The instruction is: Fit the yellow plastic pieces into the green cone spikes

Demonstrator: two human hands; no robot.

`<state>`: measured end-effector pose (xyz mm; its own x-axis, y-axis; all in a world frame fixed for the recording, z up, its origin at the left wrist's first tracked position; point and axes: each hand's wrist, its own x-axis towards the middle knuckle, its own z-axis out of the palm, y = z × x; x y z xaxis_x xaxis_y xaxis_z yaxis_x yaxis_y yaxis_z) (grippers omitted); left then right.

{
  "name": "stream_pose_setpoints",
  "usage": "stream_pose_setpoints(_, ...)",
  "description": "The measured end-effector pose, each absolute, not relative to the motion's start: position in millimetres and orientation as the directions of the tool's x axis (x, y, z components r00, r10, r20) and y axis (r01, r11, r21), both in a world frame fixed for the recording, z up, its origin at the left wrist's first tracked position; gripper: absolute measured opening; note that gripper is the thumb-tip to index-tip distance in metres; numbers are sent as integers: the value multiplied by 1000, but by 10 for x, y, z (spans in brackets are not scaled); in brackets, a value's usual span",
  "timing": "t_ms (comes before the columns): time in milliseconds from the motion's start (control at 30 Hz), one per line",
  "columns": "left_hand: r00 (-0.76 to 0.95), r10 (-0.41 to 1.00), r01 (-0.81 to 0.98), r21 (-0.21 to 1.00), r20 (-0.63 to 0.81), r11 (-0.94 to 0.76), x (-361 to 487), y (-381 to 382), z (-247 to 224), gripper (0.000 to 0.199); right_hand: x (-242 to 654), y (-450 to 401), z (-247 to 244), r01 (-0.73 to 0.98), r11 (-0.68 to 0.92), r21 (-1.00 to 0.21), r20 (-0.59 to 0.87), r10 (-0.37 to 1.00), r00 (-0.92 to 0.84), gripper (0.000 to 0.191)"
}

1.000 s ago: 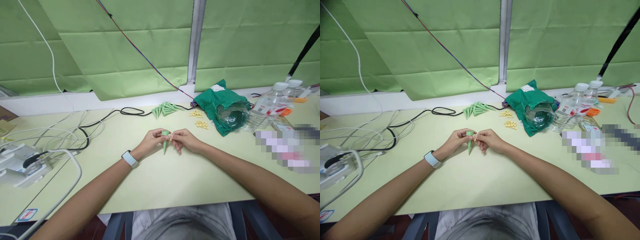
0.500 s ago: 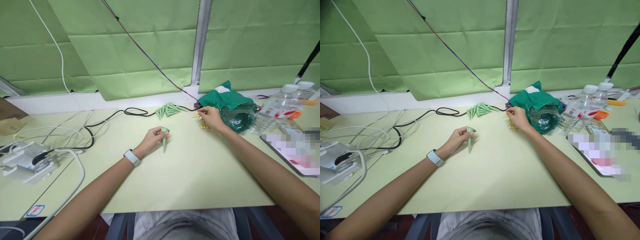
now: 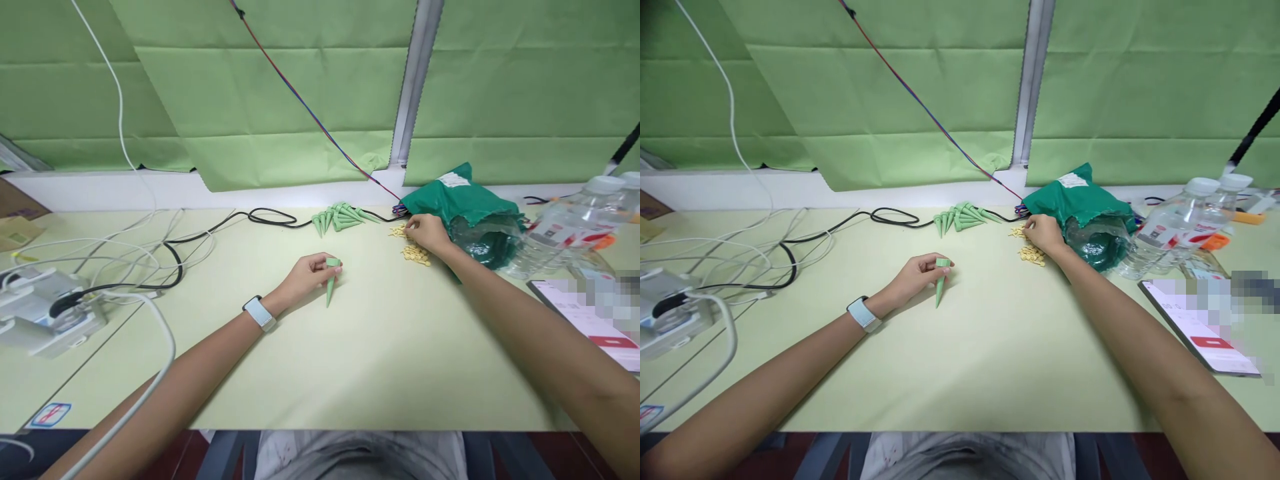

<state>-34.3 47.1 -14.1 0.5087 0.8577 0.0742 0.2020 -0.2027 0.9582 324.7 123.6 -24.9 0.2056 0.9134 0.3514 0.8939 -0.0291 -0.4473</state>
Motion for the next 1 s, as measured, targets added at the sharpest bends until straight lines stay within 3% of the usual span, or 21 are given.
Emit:
stream_pose_setpoints(133,483,869,180,958,110,-222,-336,462,-128,35,3008,1086,-164,877,75,-475,441,883,163,21)
stream_pose_setpoints(267,433,893,156,965,126,-212,-326,457,-130,36,2465,722,-115,718,373,-587,406,904,-138,20)
stream_pose_setpoints(367,386,911,114,973,145,-203,-322,465,-151,38,2010,398,-129,504,362,-784,242,926,-289,26)
stream_pose_setpoints(467,340,922,84,971,184,-225,-324,471,-165,37,1678,188,-174,404,317,-858,177,921,-346,23)
stream_pose_setpoints(600,302,934,56,975,190,-216,-323,472,-169,37,1482,212,-267,391,348,-852,247,926,-286,10)
stream_pose_setpoints(767,168,978,-72,991,122,-111,-304,510,-230,60,1385,675,-318,467,301,-831,279,953,-117,14)
stream_pose_setpoints(1000,132,985,-75,992,109,-100,-304,529,-303,36,1176,1587,-129,778,156,-609,354,931,90,18)
